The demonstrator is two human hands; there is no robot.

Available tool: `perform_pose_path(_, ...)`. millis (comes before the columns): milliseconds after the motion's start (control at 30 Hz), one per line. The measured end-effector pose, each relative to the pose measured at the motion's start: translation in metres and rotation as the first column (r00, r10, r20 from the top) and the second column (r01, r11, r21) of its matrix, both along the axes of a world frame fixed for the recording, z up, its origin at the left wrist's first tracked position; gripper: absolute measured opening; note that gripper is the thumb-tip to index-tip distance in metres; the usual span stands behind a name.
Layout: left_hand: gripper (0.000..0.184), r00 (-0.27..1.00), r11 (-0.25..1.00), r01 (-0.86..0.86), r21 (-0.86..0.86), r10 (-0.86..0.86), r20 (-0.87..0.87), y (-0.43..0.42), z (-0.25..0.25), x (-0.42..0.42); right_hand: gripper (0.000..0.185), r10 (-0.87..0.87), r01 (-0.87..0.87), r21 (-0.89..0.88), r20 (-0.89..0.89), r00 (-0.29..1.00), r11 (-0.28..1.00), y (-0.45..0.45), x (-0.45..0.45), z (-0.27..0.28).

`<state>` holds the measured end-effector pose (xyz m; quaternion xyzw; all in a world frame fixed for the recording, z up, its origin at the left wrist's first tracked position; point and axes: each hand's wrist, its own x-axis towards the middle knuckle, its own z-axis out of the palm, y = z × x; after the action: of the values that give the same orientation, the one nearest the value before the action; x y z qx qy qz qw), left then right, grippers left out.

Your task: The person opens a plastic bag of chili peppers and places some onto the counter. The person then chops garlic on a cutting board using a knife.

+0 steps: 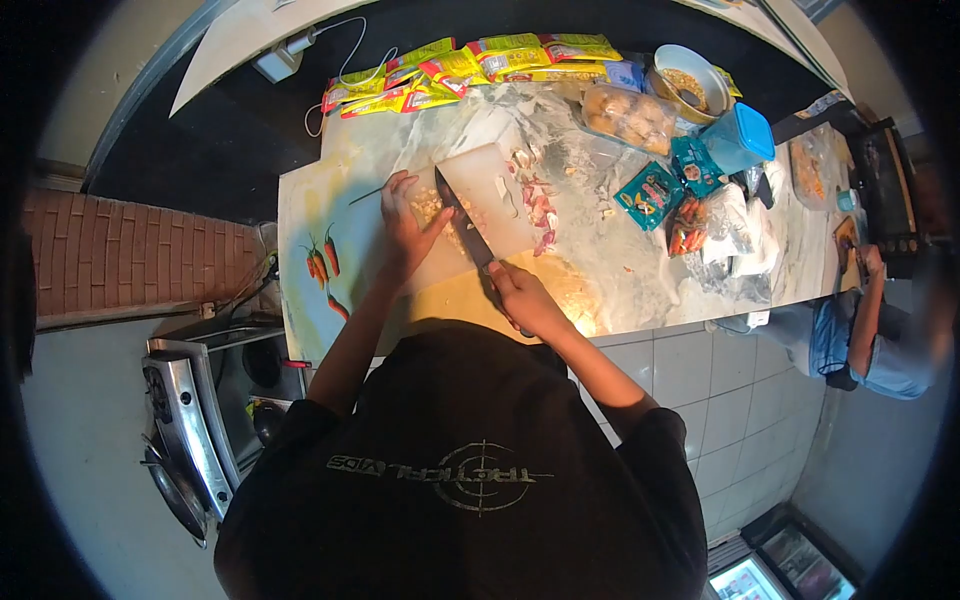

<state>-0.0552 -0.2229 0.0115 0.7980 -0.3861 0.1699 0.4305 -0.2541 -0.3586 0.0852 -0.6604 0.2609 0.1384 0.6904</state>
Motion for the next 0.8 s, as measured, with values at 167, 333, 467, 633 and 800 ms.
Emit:
perform_pose_path(167, 0.065, 1.0, 1.0, 0.001, -0.001, -0.001, -0.006, 0.002, -0.004, 0.003, 0.044, -0.03, 0.029, -0.054, -0.026, 0.999, 0.998, -0.004, -0.004, 0.0)
perform_pose_path(333, 0.068, 0.981, 0.996, 0.08, -0.049, -0.088, -0.174, -0.004, 0.012, -0.018, 0.053, -0.014, 0.006, -0.107, -0.075, 0.997, 0.994, -0.004, -0.007, -0.002)
perform_pose_path(467, 0.068, 0.981, 0.994, 0.105, -0.027, -0.108, -0.162, -0.011, 0.027, -0.039, 0.054, -0.001, -0.012, -0.131, -0.095, 0.995, 0.991, 0.003, -0.006, 0.006)
perform_pose_path(633, 0.058, 0.98, 0.999, -0.022, -0.036, 0.014, -0.196, -0.008, 0.003, -0.028, 0.054, 0.02, -0.039, -0.233, -0.084, 0.996, 0.972, 0.007, -0.007, -0.003)
perform_pose_path(800, 0.049, 0.981, 0.992, -0.12, 0.034, 0.124, -0.147, -0.006, 0.006, -0.018, 0.052, 0.046, -0.077, -0.263, -0.125, 0.991, 0.962, 0.006, -0.004, 0.015)
